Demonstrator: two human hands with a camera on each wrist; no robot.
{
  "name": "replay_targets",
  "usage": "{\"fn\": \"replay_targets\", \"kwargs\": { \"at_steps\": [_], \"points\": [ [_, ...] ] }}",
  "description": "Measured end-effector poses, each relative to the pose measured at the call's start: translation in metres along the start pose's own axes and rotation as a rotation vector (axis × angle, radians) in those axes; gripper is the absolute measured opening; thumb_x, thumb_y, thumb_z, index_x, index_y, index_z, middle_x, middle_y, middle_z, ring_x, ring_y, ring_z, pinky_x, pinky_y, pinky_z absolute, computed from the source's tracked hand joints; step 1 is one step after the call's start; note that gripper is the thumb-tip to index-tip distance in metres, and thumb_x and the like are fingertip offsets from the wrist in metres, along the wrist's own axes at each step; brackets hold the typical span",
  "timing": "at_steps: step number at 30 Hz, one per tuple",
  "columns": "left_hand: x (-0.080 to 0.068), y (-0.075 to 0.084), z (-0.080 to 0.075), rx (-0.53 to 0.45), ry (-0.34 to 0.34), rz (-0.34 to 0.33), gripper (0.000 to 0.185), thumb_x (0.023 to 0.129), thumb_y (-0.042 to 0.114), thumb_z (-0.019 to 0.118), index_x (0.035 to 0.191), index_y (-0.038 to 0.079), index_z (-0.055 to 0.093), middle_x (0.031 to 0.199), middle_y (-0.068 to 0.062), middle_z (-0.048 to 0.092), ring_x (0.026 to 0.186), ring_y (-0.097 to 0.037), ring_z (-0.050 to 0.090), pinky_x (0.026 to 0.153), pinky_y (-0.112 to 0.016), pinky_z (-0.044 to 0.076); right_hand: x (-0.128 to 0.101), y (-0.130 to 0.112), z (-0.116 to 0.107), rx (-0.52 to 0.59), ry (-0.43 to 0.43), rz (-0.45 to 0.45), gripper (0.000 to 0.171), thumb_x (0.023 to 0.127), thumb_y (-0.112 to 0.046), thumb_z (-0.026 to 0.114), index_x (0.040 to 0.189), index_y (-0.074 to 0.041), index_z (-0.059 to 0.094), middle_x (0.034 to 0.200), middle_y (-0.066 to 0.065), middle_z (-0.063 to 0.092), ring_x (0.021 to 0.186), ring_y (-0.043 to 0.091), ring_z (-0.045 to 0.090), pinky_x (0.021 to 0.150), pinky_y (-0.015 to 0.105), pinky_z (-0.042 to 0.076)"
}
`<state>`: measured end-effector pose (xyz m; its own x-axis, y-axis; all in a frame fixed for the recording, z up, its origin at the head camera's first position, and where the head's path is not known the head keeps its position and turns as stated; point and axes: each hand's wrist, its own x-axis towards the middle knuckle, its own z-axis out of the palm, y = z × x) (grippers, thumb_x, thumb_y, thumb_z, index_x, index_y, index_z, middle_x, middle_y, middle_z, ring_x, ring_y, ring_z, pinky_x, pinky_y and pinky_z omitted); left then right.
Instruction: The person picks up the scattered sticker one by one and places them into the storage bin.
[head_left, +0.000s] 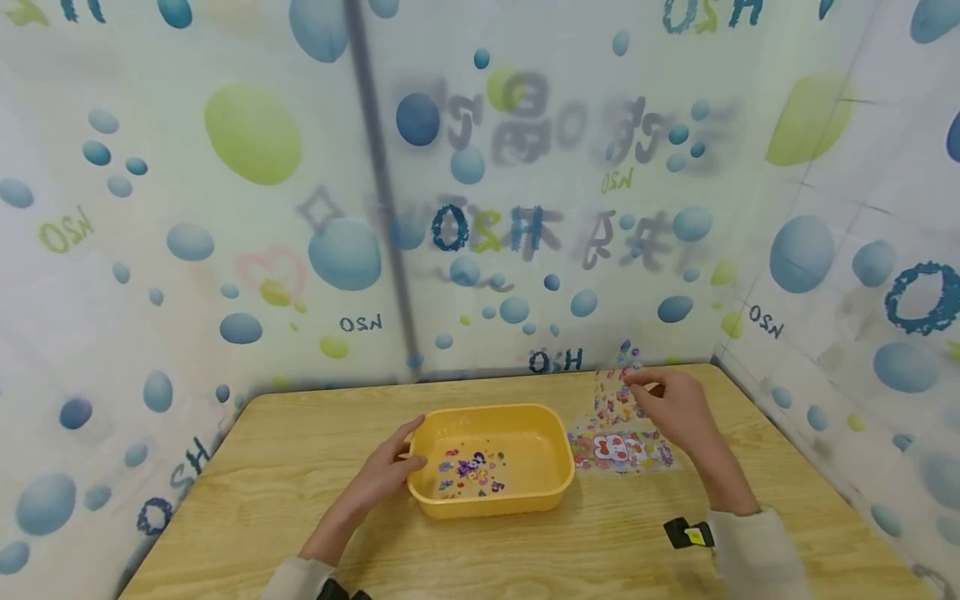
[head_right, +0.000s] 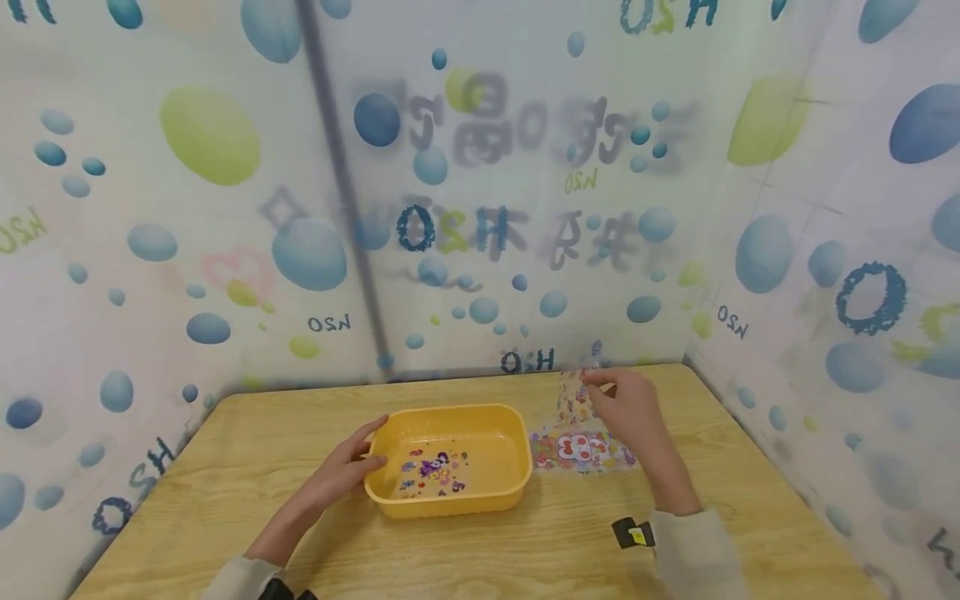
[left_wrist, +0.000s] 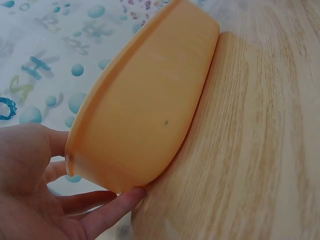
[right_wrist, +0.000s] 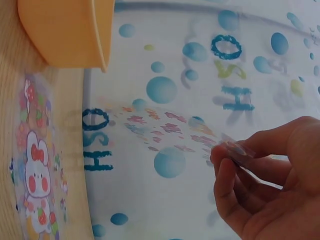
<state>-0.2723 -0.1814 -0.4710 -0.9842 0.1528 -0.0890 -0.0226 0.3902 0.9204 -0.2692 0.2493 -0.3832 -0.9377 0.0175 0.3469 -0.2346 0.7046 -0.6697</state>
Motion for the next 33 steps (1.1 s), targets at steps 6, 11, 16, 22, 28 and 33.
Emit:
{"fn": "replay_targets", "kwargs": {
  "at_steps": [6,11,16,22,28,33],
  "points": [
    [-0.001,0.0,0.0,-0.001,-0.002,0.002,0.064,0.104,0.015,0.059,0.162,0.024,0.035,0.147,-0.032,0.049,0.114,-0.032,0.066,0.081,-0.041,0.062,-0.002,-0.016,0.01,0.019,-0.027,-0.014,0.023,0.101,-0.012,0.063,0.117,-0.001,0.075,0.101,0.018,0.074,0.062,0.016,0.052,0.048,0.027,0.042],
    [-0.001,0.001,0.001,0.0,0.004,0.001,0.064,0.103,0.014,0.059,0.162,0.024,0.036,0.147,-0.033,0.049,0.114,-0.033,0.066,0.082,-0.044,0.063,0.0,-0.03,0.018,0.028,-0.048,-0.038,0.022,0.101,-0.011,0.063,0.117,-0.002,0.075,0.099,0.018,0.074,0.059,0.017,0.051,0.048,0.026,0.042],
    [-0.001,0.001,0.0,0.0,0.005,-0.003,0.064,0.104,0.014,0.059,0.162,0.024,0.036,0.146,-0.033,0.05,0.113,-0.032,0.067,0.084,-0.045,0.063,0.006,-0.047,0.029,0.035,-0.084,-0.058,0.022,0.1,-0.01,0.063,0.116,-0.003,0.076,0.091,0.014,0.072,0.057,0.017,0.048,0.048,0.026,0.041],
    [-0.001,-0.001,0.0,-0.007,0.004,-0.005,0.064,0.104,0.014,0.059,0.162,0.024,0.036,0.145,-0.031,0.051,0.112,-0.031,0.066,0.082,-0.043,0.063,0.013,-0.06,0.049,0.059,-0.112,-0.124,0.018,0.099,-0.007,0.066,0.112,-0.002,0.077,0.099,0.014,0.075,0.058,0.016,0.054,0.05,0.025,0.045],
    [-0.001,0.0,0.0,0.007,0.006,-0.007,0.064,0.103,0.015,0.059,0.162,0.025,0.036,0.146,-0.03,0.051,0.113,-0.03,0.066,0.083,-0.043,0.062,0.014,-0.072,0.073,0.089,-0.191,-0.138,0.02,0.098,-0.005,0.066,0.115,-0.006,0.077,0.111,0.012,0.076,0.061,0.014,0.056,0.052,0.024,0.046],
    [-0.001,0.0,0.0,0.008,0.006,-0.006,0.064,0.103,0.015,0.059,0.162,0.025,0.036,0.146,-0.031,0.051,0.114,-0.03,0.066,0.084,-0.044,0.062,0.012,-0.084,0.089,0.124,-0.278,-0.127,0.019,0.098,-0.005,0.067,0.113,-0.008,0.078,0.112,0.01,0.075,0.067,0.015,0.059,0.055,0.024,0.049]
  ]
}}
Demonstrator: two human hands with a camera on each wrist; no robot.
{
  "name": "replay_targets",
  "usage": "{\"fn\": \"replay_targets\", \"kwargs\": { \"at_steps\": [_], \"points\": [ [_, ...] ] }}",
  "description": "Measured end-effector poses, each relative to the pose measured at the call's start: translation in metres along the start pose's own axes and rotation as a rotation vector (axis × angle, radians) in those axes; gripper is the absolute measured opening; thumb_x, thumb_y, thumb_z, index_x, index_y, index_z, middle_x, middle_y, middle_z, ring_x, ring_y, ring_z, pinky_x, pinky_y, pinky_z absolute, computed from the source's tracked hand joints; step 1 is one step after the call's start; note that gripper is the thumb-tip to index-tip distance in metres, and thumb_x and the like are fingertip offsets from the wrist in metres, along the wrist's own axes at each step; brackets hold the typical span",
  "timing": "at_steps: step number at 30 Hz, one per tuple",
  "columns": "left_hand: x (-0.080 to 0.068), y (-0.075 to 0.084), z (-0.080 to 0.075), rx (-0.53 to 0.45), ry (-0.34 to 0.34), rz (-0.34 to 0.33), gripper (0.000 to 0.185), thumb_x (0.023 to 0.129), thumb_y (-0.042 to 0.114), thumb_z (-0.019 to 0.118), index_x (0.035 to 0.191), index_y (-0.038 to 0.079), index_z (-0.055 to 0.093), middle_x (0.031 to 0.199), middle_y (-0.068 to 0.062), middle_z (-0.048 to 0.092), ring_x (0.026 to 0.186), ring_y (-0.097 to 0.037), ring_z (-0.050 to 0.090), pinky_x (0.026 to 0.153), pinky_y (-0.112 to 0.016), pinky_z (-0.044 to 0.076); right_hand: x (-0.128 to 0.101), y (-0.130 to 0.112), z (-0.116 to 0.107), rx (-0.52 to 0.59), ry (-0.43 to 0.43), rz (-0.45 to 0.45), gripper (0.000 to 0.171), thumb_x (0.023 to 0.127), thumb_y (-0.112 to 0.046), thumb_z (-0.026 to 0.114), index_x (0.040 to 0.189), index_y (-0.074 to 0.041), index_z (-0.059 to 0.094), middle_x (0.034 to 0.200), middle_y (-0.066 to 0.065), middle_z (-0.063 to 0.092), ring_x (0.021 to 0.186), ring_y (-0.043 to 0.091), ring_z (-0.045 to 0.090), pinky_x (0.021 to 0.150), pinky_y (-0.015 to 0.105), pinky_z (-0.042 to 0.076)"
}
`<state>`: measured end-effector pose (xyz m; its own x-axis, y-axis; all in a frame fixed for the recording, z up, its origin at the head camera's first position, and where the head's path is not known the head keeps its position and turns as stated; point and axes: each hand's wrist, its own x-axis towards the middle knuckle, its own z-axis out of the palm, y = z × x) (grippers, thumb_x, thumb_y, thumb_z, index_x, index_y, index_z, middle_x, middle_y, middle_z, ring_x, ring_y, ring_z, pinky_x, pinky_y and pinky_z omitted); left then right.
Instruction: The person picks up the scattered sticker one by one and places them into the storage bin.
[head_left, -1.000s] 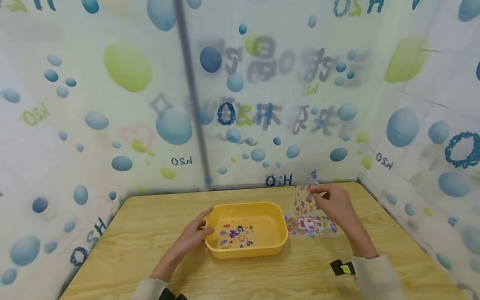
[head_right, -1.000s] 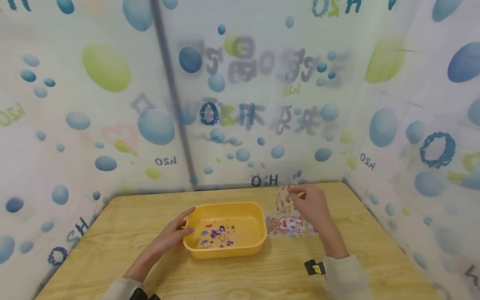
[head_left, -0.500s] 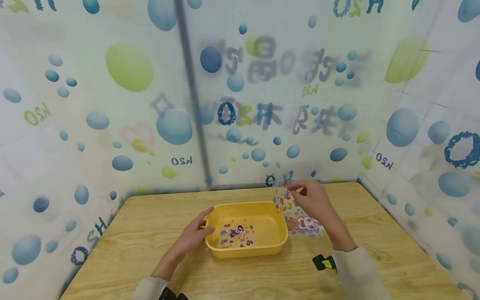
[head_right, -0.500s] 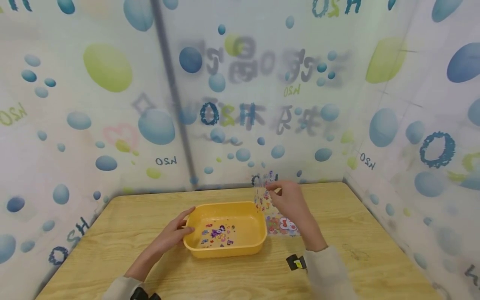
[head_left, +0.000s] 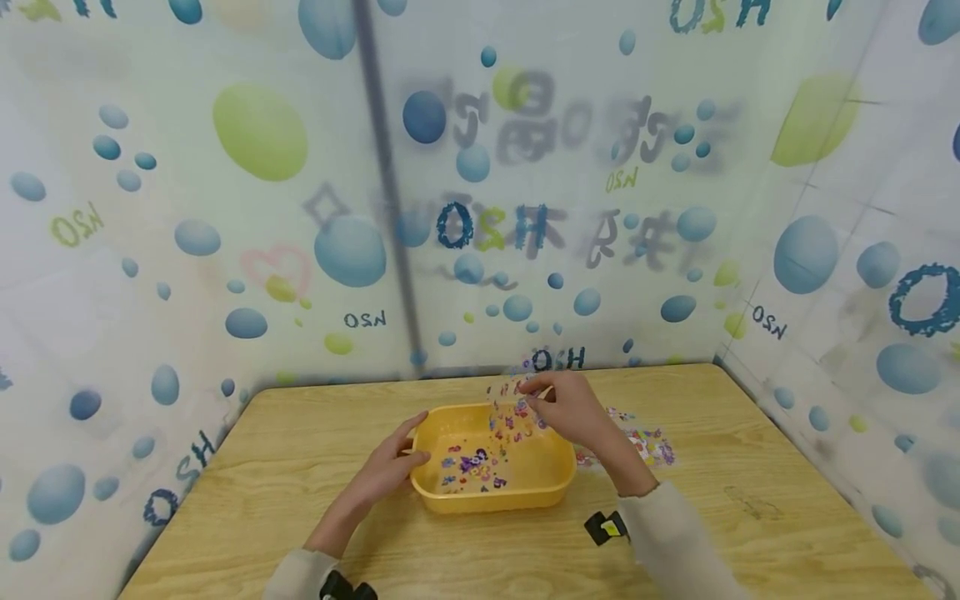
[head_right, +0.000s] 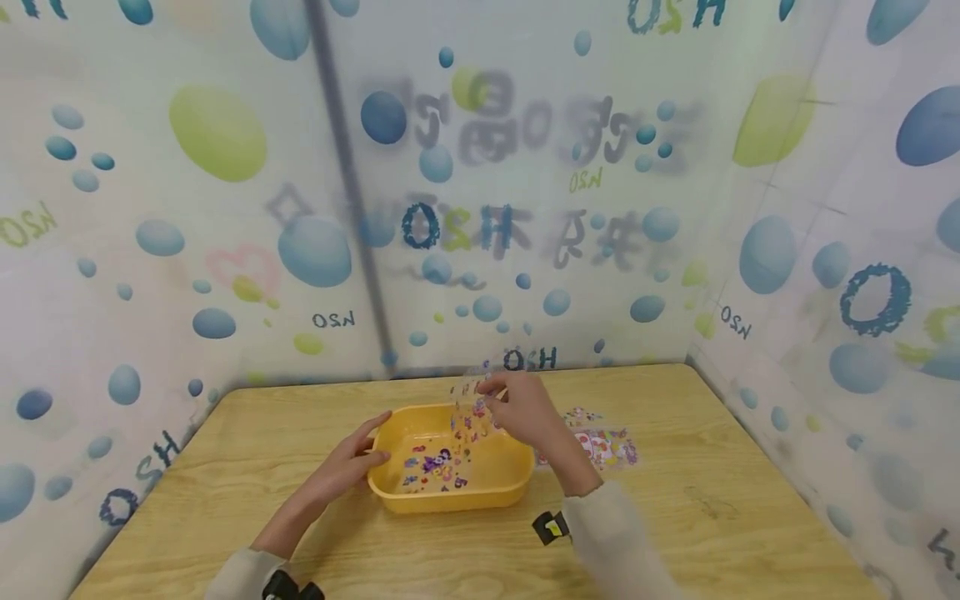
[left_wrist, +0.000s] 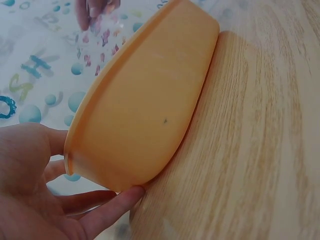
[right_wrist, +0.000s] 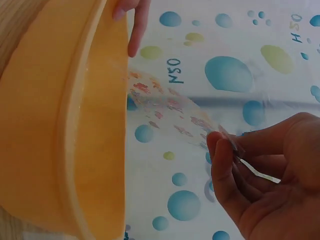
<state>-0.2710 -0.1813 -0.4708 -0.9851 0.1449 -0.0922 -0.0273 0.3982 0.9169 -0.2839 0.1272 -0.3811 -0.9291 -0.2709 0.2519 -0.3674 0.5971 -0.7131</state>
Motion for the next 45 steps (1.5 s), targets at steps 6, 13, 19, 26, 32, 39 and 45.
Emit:
{"fn": "replay_targets", "kwargs": {
  "at_steps": [6,13,19,26,32,39,45],
  "points": [
    [0.0,-0.002,-0.001,-0.006,-0.007,0.006,0.064,0.103,0.015,0.06,0.161,0.025,0.037,0.145,-0.032,0.051,0.11,-0.029,0.067,0.083,-0.044,0.063,0.005,-0.006,0.019,0.014,-0.082,-0.043,0.019,0.097,-0.006,0.067,0.112,-0.01,0.079,0.108,0.005,0.075,0.082,0.014,0.065,0.067,0.025,0.057],
    [0.0,-0.001,-0.001,-0.02,-0.009,0.003,0.064,0.103,0.014,0.059,0.161,0.025,0.037,0.142,-0.032,0.053,0.106,-0.028,0.068,0.081,-0.042,0.063,0.015,-0.012,0.037,0.044,-0.149,-0.009,0.016,0.096,-0.006,0.069,0.11,-0.008,0.078,0.1,0.004,0.071,0.082,0.017,0.061,0.063,0.025,0.053],
    [0.0,-0.003,-0.001,-0.043,-0.03,0.01,0.064,0.104,0.013,0.058,0.162,0.023,0.035,0.142,-0.033,0.053,0.106,-0.029,0.069,0.08,-0.041,0.063,0.019,-0.009,0.049,0.074,-0.2,0.042,0.016,0.095,-0.006,0.069,0.109,-0.005,0.079,0.096,0.006,0.073,0.075,0.017,0.067,0.062,0.027,0.057],
    [0.0,-0.003,0.0,-0.037,-0.016,0.008,0.064,0.103,0.012,0.059,0.162,0.024,0.036,0.142,-0.032,0.053,0.107,-0.028,0.068,0.081,-0.043,0.063,0.023,-0.005,0.054,0.084,-0.298,0.096,0.018,0.097,-0.004,0.066,0.107,0.003,0.079,0.098,0.012,0.077,0.075,0.034,0.072,0.065,0.037,0.06],
    [0.001,-0.003,-0.002,-0.043,-0.032,0.012,0.064,0.104,0.012,0.057,0.163,0.023,0.034,0.14,-0.031,0.055,0.106,-0.029,0.069,0.081,-0.042,0.063,0.029,-0.009,0.053,0.022,-0.356,0.139,0.015,0.091,0.006,0.067,0.1,0.005,0.078,0.1,0.015,0.077,0.061,0.019,0.068,0.068,0.041,0.064],
    [0.002,-0.003,-0.002,-0.036,-0.036,0.013,0.065,0.103,0.013,0.058,0.163,0.022,0.034,0.139,-0.032,0.055,0.105,-0.028,0.069,0.08,-0.042,0.064,0.038,-0.01,0.055,-0.142,-0.422,0.148,0.011,0.092,0.001,0.07,0.087,0.004,0.079,0.078,0.012,0.076,0.051,0.015,0.067,0.064,0.04,0.064],
    [0.001,-0.004,-0.001,-0.032,-0.023,0.002,0.064,0.103,0.012,0.059,0.162,0.023,0.036,0.141,-0.032,0.054,0.106,-0.03,0.068,0.08,-0.043,0.064,0.048,-0.014,0.057,-0.221,-0.484,0.182,0.023,0.095,-0.002,0.066,0.075,0.003,0.077,0.062,0.012,0.07,0.045,0.015,0.06,0.064,0.041,0.064]
  ]
}}
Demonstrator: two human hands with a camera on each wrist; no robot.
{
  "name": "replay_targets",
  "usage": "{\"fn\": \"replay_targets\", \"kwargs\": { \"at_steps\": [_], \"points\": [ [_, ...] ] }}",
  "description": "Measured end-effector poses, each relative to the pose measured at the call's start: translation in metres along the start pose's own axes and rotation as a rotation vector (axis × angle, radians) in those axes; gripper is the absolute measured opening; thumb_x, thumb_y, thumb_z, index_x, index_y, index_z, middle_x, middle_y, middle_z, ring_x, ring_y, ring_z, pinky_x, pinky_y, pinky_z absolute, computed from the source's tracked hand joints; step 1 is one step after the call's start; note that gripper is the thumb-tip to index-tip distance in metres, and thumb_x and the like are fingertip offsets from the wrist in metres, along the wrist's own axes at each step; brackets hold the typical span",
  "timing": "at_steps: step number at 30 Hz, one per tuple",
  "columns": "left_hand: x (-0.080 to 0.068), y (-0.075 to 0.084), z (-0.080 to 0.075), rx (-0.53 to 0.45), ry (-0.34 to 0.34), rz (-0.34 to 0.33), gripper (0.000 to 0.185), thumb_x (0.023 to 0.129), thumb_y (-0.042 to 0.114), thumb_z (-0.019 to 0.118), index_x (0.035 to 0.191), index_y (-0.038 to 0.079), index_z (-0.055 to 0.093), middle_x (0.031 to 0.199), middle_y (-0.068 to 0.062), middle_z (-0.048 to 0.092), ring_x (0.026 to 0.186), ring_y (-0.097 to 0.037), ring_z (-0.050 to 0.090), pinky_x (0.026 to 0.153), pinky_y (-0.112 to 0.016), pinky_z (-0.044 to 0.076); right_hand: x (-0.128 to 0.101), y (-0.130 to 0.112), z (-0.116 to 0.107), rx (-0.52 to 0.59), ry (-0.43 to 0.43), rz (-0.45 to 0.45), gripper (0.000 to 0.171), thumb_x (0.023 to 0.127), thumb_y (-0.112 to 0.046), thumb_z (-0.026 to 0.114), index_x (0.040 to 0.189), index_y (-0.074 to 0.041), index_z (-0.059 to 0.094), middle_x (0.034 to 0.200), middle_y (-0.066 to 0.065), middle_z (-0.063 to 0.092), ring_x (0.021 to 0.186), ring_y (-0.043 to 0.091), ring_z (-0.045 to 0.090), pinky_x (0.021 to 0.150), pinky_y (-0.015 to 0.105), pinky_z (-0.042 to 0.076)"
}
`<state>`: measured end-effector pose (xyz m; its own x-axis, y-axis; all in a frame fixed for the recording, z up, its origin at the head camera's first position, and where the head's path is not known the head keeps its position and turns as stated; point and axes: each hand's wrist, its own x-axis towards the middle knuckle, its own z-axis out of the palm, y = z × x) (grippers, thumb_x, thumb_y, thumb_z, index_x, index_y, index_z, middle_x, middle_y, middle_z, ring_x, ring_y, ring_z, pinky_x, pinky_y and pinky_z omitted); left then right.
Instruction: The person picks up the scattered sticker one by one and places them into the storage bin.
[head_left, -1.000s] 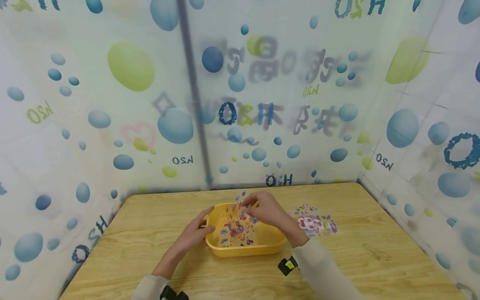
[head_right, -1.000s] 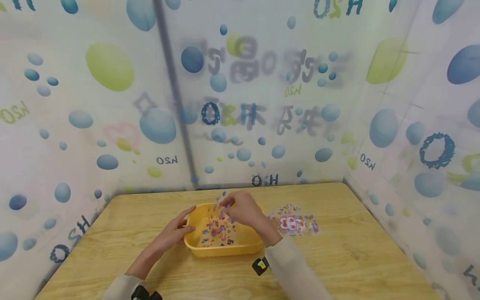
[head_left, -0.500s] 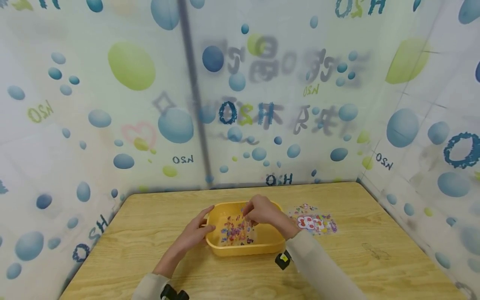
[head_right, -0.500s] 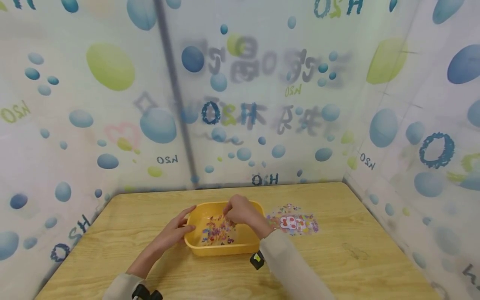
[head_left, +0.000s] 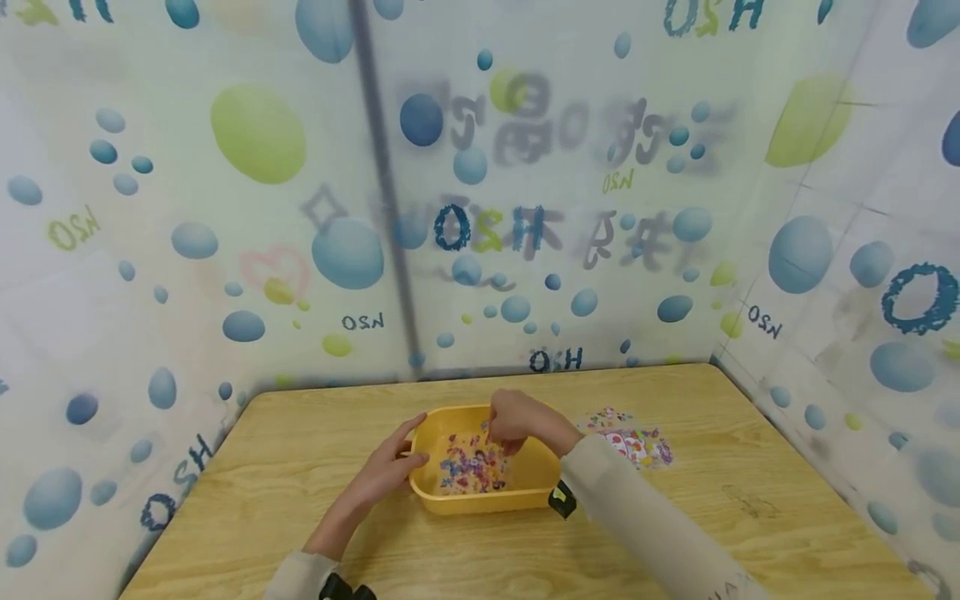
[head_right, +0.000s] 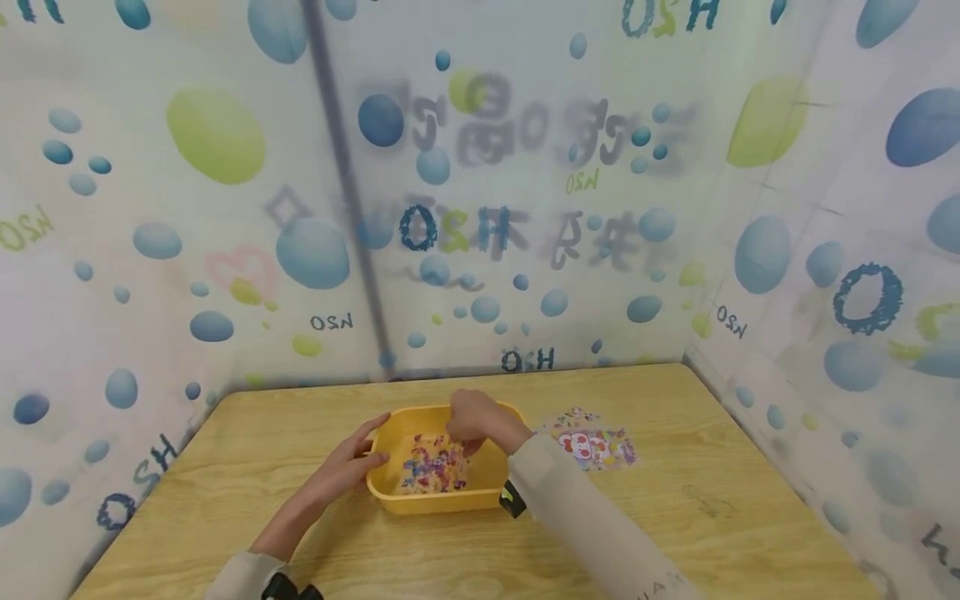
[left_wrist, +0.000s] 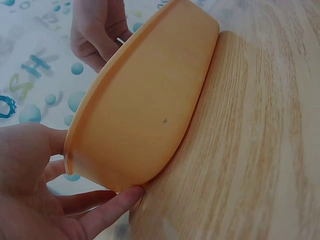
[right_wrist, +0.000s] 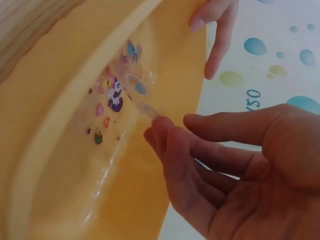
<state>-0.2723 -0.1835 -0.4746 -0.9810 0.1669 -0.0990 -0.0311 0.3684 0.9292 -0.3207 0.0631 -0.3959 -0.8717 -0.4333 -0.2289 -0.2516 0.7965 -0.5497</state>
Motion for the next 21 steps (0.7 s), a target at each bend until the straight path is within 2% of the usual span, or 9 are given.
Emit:
{"fn": "replay_targets", "kwargs": {
  "at_steps": [3,8,12,17,21],
  "points": [
    [0.0,0.0,0.0,0.015,0.016,-0.012,0.064,0.103,0.013,0.061,0.161,0.025,0.038,0.142,-0.031,0.055,0.106,-0.029,0.068,0.081,-0.044,0.064,0.002,-0.002,-0.001,0.004,-0.036,0.026,0.02,0.095,-0.003,0.067,0.079,0.004,0.076,0.061,0.011,0.068,0.047,0.015,0.06,0.067,0.041,0.064],
    [-0.001,0.002,0.0,0.001,0.01,0.0,0.064,0.103,0.013,0.06,0.161,0.024,0.037,0.143,-0.032,0.053,0.108,-0.03,0.068,0.082,-0.046,0.063,0.004,-0.002,0.001,-0.003,-0.063,0.059,0.021,0.094,-0.005,0.07,0.074,0.003,0.069,0.058,0.009,0.062,0.049,0.016,0.061,0.07,0.042,0.064],
    [-0.001,0.003,0.001,-0.016,0.003,0.003,0.064,0.103,0.013,0.059,0.162,0.024,0.036,0.143,-0.031,0.053,0.107,-0.029,0.068,0.081,-0.045,0.063,0.007,0.0,0.004,-0.028,-0.08,0.074,0.023,0.094,-0.005,0.07,0.073,0.004,0.068,0.056,0.007,0.057,0.047,0.016,0.058,0.067,0.04,0.064],
    [-0.001,0.005,0.0,-0.013,-0.001,0.016,0.064,0.103,0.013,0.059,0.162,0.023,0.035,0.141,-0.031,0.054,0.108,-0.029,0.068,0.081,-0.044,0.063,0.01,0.002,0.006,-0.016,-0.076,0.116,0.008,0.093,-0.006,0.072,0.091,-0.001,0.067,0.073,0.01,0.063,0.054,0.018,0.062,0.06,0.032,0.062],
    [-0.003,0.004,0.0,-0.004,0.0,0.007,0.064,0.103,0.013,0.059,0.162,0.024,0.036,0.145,-0.033,0.052,0.11,-0.031,0.068,0.081,-0.045,0.064,0.012,0.007,0.011,0.024,-0.083,0.136,0.008,0.093,-0.005,0.071,0.095,-0.004,0.064,0.082,0.012,0.065,0.059,0.021,0.067,0.06,0.032,0.062]
  ]
}}
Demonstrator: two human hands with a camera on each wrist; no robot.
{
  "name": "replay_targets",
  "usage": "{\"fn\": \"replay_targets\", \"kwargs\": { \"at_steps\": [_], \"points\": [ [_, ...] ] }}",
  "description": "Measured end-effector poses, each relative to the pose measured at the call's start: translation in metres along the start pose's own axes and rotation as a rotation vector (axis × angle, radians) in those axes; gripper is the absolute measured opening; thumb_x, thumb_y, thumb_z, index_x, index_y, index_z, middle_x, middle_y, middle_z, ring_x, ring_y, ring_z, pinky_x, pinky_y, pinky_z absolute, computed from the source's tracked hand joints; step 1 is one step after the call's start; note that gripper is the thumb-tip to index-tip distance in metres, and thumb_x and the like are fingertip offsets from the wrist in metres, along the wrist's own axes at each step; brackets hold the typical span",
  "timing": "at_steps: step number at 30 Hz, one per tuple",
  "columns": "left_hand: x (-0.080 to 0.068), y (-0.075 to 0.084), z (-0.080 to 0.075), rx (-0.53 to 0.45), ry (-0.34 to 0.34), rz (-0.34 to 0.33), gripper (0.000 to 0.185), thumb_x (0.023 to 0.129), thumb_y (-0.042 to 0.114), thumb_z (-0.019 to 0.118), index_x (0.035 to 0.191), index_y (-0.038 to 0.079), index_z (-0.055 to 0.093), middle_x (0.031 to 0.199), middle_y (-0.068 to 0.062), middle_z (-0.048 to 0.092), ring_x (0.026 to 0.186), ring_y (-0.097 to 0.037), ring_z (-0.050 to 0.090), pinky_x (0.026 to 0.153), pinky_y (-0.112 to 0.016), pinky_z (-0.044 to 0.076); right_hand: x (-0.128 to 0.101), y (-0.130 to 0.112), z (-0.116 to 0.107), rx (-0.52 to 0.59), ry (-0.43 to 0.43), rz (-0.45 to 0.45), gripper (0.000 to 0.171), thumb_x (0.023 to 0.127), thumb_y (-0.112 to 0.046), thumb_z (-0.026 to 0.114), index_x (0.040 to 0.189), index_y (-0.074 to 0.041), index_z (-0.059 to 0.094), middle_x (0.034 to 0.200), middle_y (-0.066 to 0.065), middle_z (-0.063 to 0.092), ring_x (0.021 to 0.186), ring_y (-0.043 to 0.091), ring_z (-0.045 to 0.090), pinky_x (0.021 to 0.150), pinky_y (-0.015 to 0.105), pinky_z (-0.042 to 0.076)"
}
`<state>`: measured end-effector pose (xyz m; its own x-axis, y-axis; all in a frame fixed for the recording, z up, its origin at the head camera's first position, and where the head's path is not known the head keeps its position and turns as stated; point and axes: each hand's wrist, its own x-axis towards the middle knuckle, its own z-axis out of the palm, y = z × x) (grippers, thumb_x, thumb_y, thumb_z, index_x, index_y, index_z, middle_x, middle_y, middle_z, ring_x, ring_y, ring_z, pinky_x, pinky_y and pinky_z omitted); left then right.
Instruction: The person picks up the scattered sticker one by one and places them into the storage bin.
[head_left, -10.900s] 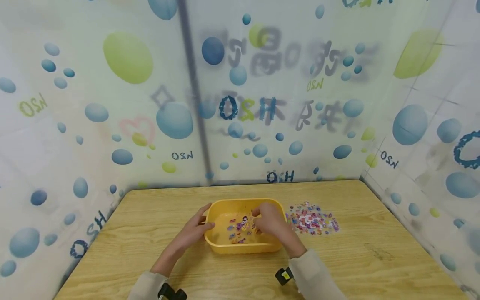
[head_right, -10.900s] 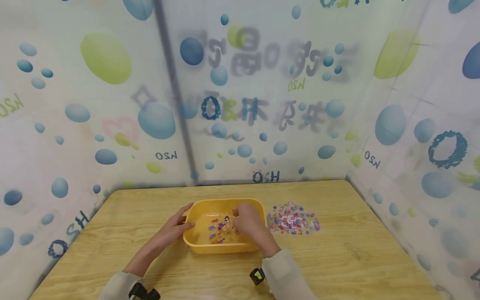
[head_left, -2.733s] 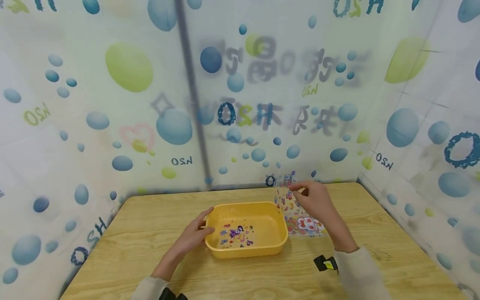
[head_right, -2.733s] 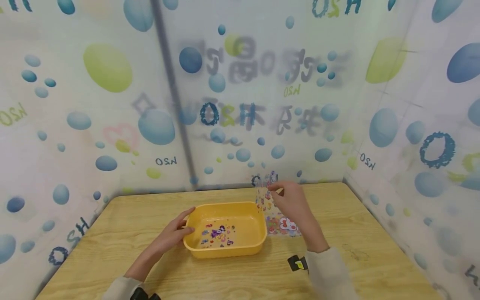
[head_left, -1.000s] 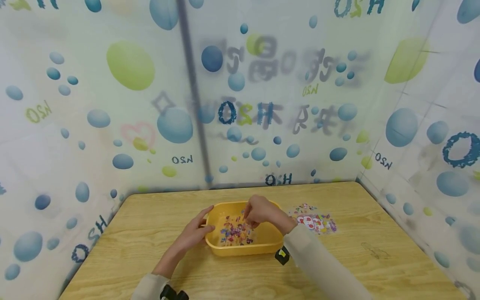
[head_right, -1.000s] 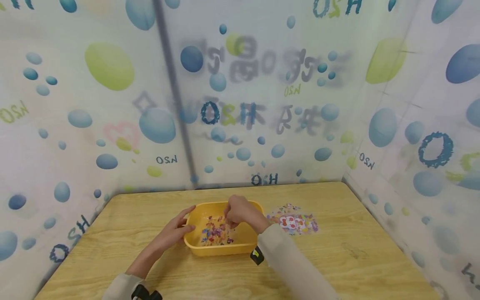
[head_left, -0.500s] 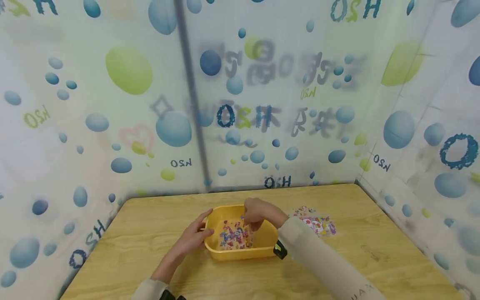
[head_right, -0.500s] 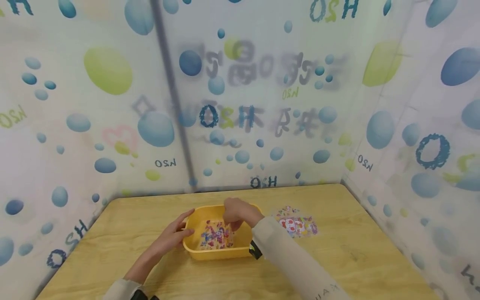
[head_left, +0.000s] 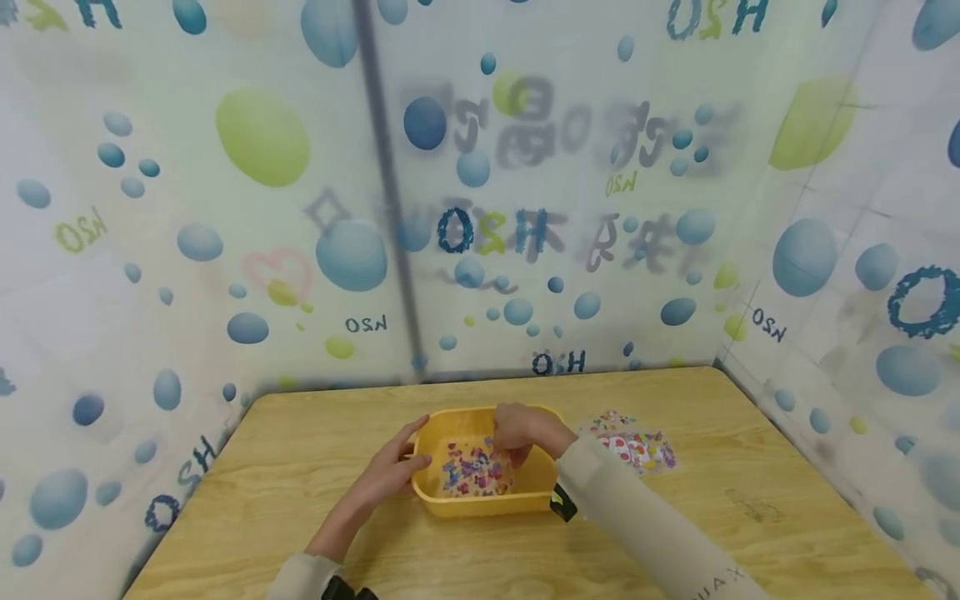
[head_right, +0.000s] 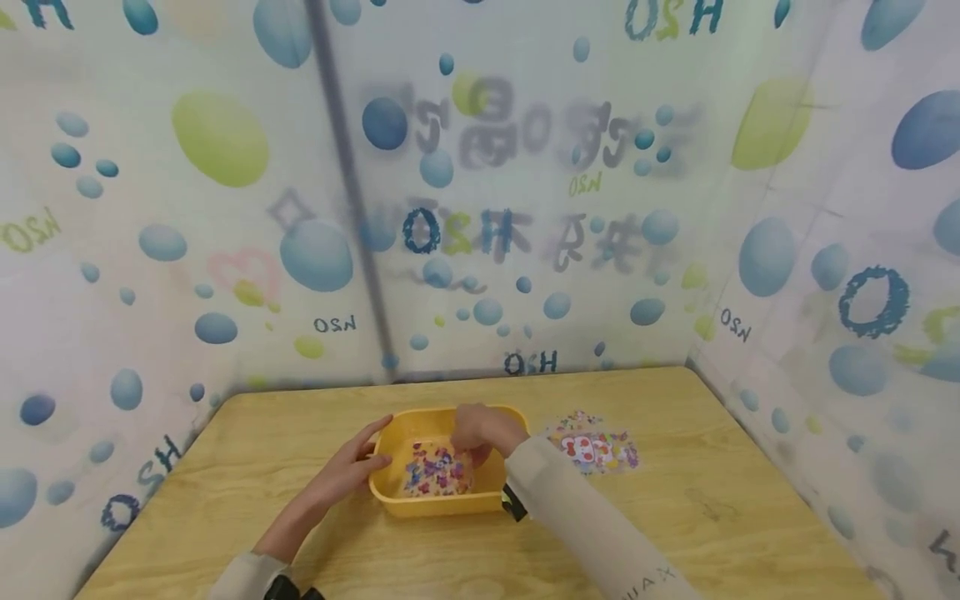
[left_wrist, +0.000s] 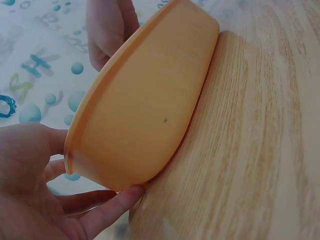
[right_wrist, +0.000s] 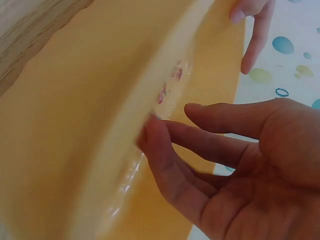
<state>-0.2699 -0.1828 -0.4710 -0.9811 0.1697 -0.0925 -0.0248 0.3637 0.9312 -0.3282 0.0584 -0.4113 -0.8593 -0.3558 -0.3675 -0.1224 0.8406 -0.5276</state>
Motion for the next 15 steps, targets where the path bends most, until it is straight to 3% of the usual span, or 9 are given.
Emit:
{"fn": "replay_targets", "kwargs": {
  "at_steps": [5,9,12,15],
  "points": [
    [-0.002,-0.0024,0.0004,-0.002,-0.001,-0.002,0.064,0.103,0.013,0.06,0.162,0.023,0.036,0.146,-0.034,0.05,0.114,-0.033,0.067,0.083,-0.047,0.063,0.0028,0.0052,0.0066,-0.043,-0.004,-0.027,0.012,0.094,-0.008,0.069,0.085,-0.001,0.07,0.069,0.01,0.064,0.055,0.02,0.067,0.058,0.033,0.062],
    [-0.0018,-0.0032,0.0014,-0.008,-0.002,0.002,0.064,0.103,0.014,0.06,0.161,0.022,0.036,0.146,-0.035,0.05,0.114,-0.033,0.067,0.084,-0.047,0.063,0.0028,0.0064,0.0095,-0.065,-0.004,-0.021,0.013,0.095,-0.008,0.068,0.085,0.0,0.072,0.07,0.011,0.066,0.053,0.019,0.065,0.057,0.032,0.061],
    [-0.001,-0.0023,0.0013,-0.01,0.003,0.001,0.064,0.103,0.014,0.06,0.161,0.023,0.036,0.146,-0.034,0.051,0.113,-0.033,0.067,0.084,-0.048,0.063,0.0025,0.0066,0.0108,-0.059,0.002,-0.014,0.015,0.094,-0.007,0.069,0.08,-0.002,0.068,0.069,0.009,0.063,0.052,0.017,0.063,0.055,0.03,0.059],
    [0.0002,-0.0011,0.0009,-0.007,0.011,0.0,0.064,0.103,0.014,0.061,0.161,0.024,0.037,0.145,-0.033,0.051,0.113,-0.032,0.066,0.085,-0.049,0.063,0.0032,0.0061,0.0109,-0.068,0.009,-0.006,0.029,0.094,-0.006,0.068,0.067,-0.007,0.059,0.058,0.003,0.053,0.049,0.016,0.06,0.054,0.029,0.058]
  ]
}}
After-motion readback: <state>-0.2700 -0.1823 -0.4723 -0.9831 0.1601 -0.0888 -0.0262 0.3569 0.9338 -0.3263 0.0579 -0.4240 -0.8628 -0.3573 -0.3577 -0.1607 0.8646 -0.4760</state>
